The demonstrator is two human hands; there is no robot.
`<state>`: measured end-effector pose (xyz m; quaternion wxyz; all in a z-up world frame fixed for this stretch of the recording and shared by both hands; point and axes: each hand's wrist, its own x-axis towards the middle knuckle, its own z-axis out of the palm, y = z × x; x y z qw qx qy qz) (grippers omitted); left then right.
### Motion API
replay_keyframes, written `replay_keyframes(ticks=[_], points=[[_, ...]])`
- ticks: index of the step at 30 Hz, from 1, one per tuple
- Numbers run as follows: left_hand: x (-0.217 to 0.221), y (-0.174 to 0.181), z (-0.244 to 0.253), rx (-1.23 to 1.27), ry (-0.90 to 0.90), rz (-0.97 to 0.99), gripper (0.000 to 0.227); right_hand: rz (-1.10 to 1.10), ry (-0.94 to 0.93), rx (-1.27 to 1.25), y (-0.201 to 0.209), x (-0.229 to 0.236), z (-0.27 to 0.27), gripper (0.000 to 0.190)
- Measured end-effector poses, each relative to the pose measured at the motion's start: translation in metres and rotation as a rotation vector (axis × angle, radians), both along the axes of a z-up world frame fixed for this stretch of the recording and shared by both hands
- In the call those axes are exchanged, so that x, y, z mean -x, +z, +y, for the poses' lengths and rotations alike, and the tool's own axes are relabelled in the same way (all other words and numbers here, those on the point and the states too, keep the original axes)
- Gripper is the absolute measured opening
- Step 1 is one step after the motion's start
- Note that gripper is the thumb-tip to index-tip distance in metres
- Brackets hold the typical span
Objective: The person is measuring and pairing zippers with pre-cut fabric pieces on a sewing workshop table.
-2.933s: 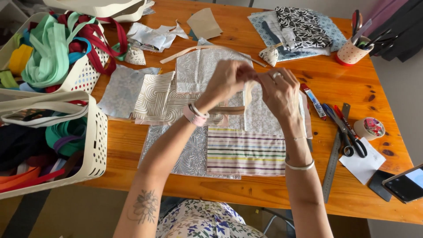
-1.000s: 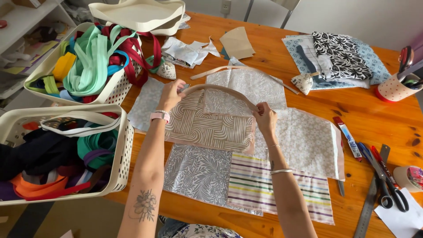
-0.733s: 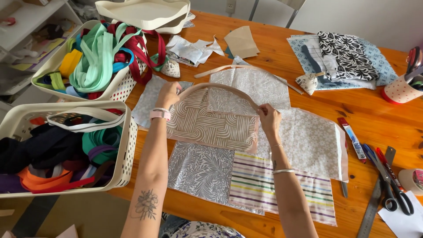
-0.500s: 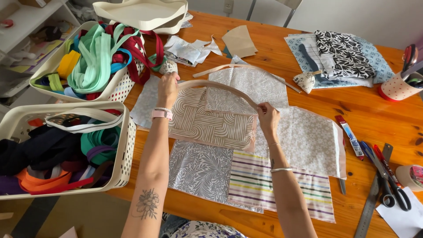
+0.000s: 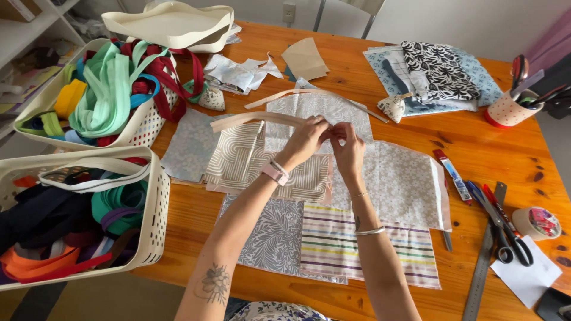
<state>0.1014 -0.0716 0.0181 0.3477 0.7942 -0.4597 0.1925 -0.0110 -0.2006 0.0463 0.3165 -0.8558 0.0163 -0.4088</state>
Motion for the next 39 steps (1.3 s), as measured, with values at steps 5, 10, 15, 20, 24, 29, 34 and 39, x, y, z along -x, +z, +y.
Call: replay_keyframes(ticks=[5, 10, 15, 20, 24, 29, 34, 39], points=[[0.031, 0.056, 0.011, 0.027, -0.081, 0.035, 0.013, -0.074, -0.07, 0.092, 0.013, 0.01, -0.011, 0.029], [0.034, 0.053, 0.011, -0.025, -0.045, 0.024, 0.008, -0.059, -0.082, 0.142, 0.014, 0.012, -0.013, 0.027], [0.05, 0.07, 0.02, 0.056, 0.052, 0.087, 0.016, -0.148, -0.06, 0.174, 0.021, 0.012, 0.0, 0.027], [0.044, 0.059, 0.017, 0.195, 0.124, 0.323, 0.023, -0.198, -0.055, 0.167, 0.015, 0.009, 0.014, 0.022], [-0.03, 0.019, 0.027, 0.427, 0.355, 0.499, 0.035, -0.226, 0.01, 0.213, 0.036, 0.037, 0.023, 0.025], [-0.1, 0.033, 0.141, 0.873, 0.599, 0.774, 0.032, -0.146, -0.037, 0.087, 0.055, 0.11, -0.101, 0.028], [-0.095, 0.057, 0.238, 1.029, 0.748, 0.853, 0.04, -0.04, -0.376, 0.025, 0.027, 0.196, -0.245, 0.022], [-0.118, 0.04, 0.276, 1.232, 1.12, 0.722, 0.025, 0.834, -0.672, 0.286, -0.06, 0.227, -0.323, 0.013]])
